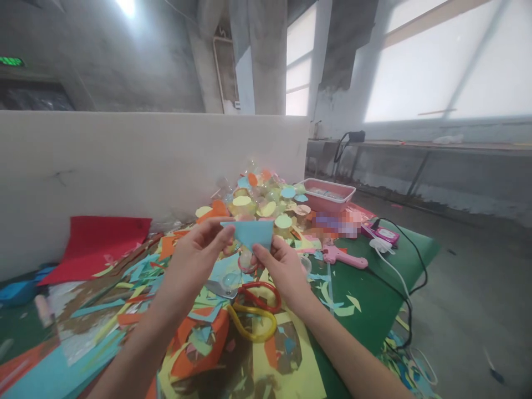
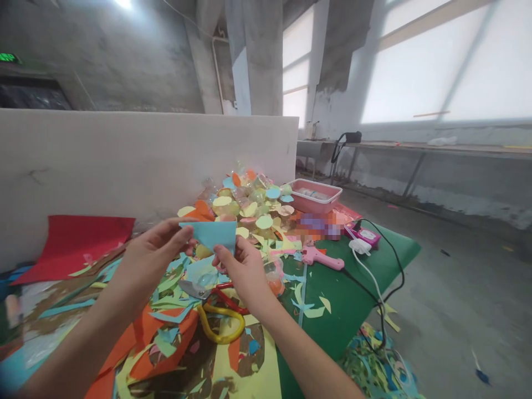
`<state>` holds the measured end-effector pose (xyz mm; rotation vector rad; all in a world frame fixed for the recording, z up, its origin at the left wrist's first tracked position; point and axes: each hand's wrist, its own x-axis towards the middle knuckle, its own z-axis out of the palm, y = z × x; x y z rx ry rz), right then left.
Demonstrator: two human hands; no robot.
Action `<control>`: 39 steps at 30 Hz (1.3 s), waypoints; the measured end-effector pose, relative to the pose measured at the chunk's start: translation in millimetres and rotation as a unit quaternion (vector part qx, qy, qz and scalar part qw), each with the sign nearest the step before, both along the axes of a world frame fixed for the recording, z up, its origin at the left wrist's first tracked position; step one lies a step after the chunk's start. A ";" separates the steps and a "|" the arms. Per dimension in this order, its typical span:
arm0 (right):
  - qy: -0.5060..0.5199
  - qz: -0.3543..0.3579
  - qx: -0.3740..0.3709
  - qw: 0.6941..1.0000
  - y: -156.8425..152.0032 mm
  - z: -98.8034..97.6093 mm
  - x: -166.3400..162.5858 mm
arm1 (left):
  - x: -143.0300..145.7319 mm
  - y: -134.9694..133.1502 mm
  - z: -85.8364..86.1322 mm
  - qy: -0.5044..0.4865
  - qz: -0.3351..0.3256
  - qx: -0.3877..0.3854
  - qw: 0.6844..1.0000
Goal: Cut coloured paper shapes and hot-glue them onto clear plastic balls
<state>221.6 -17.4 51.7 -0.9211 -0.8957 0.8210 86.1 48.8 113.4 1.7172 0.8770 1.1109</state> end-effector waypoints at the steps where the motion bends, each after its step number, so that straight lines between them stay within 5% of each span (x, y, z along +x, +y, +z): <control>1: -0.002 0.003 -0.002 1.000 -0.3 -0.4 0.4 | -0.7 -1.4 1.5 0.024 -0.004 0.009 1.000; 9: 0.055 -0.045 0.023 0.997 5.7 -6.9 12.1 | -13.0 2.2 11.2 0.186 -0.046 0.039 0.981; 17: -0.002 0.004 0.002 1.000 0.9 0.1 0.7 | 12.9 -14.6 -4.9 0.031 -0.124 -0.106 0.986; 22: -0.035 0.017 -0.002 0.999 2.9 -5.4 1.5 | 16.1 -20.3 -3.9 0.032 -0.140 -0.139 0.980; 29: 0.110 -0.076 0.067 0.989 14.1 -12.1 24.7 | 2.7 -6.6 0.0 0.086 -0.135 -0.087 0.983; 39: 0.078 -0.040 0.029 0.996 11.3 -13.1 17.5 | -5.4 3.2 1.2 0.053 -0.031 -0.004 0.998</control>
